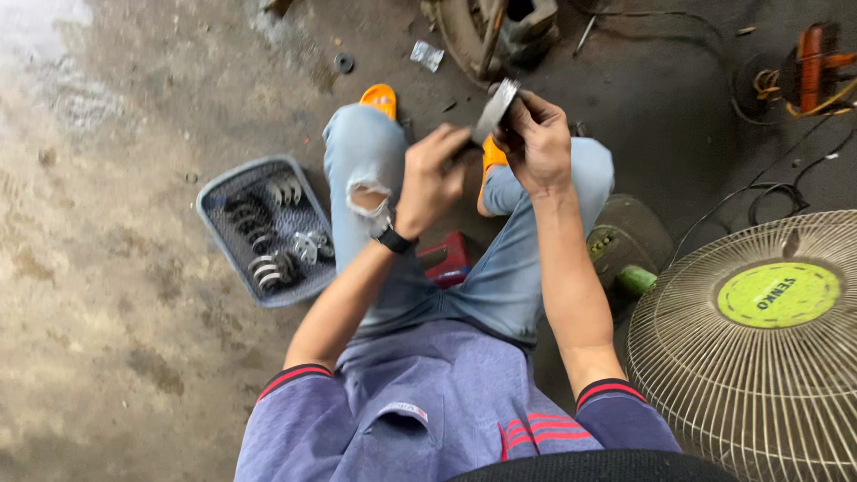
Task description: The person sits on a stool and uses a bench grinder to smooth the edges of small, dark metal parts. They hold each part with both hands against the spinning wheel, creating sparks, then place the finished pieces into a grey plastic basket on the floor.
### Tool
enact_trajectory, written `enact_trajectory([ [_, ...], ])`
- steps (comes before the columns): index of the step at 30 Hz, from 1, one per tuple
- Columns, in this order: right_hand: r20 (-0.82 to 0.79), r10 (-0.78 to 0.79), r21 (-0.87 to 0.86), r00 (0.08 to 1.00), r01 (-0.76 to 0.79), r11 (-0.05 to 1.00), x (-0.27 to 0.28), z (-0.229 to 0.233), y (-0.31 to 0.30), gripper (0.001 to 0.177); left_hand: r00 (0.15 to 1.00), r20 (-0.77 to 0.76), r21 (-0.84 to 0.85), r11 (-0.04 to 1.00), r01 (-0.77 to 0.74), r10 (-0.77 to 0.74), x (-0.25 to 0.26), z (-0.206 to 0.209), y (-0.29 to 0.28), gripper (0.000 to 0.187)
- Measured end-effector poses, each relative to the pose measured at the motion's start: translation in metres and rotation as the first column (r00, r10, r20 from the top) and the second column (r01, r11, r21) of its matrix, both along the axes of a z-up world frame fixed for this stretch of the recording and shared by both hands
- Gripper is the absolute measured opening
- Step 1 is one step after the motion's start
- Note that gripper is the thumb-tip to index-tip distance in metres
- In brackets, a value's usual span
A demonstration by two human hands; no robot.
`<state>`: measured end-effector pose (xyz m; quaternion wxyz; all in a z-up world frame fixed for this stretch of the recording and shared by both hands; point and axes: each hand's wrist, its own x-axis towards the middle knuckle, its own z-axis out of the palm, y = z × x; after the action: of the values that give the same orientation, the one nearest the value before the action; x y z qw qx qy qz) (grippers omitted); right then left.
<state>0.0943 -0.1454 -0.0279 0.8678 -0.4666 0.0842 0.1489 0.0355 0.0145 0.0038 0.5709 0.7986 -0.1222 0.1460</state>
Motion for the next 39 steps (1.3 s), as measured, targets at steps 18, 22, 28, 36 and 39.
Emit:
enact_trajectory([
  [18,-0.02,-0.309,-0.062,0.951,0.308,0.95,0.223,-0.04,0.0,0.027,0.995,-0.071,0.13,0.99,-0.063,0.073,0.273,-0.067,-0.015,0.028],
  [22,-0.069,-0.351,-0.013,0.934,0.351,0.936,0.238,-0.057,0.004,0.017,0.995,-0.055,0.142,0.987,-0.074,0.083,0.277,-0.065,-0.015,0.024],
  [28,-0.058,-0.386,-0.024,0.921,0.386,0.922,0.243,-0.05,0.01,0.012,0.989,-0.053,0.11,0.985,-0.129,0.135,0.276,-0.063,-0.02,0.033],
  [36,-0.029,-0.402,0.007,0.915,0.403,0.915,0.247,-0.058,0.011,0.008,0.986,-0.057,0.107,0.983,-0.153,0.159,0.279,-0.067,-0.022,0.031],
  [39,-0.014,-0.406,-0.046,0.914,0.405,0.913,0.243,-0.043,0.013,0.01,0.987,-0.039,0.097,0.984,-0.152,0.157,0.281,-0.063,-0.022,0.025],
])
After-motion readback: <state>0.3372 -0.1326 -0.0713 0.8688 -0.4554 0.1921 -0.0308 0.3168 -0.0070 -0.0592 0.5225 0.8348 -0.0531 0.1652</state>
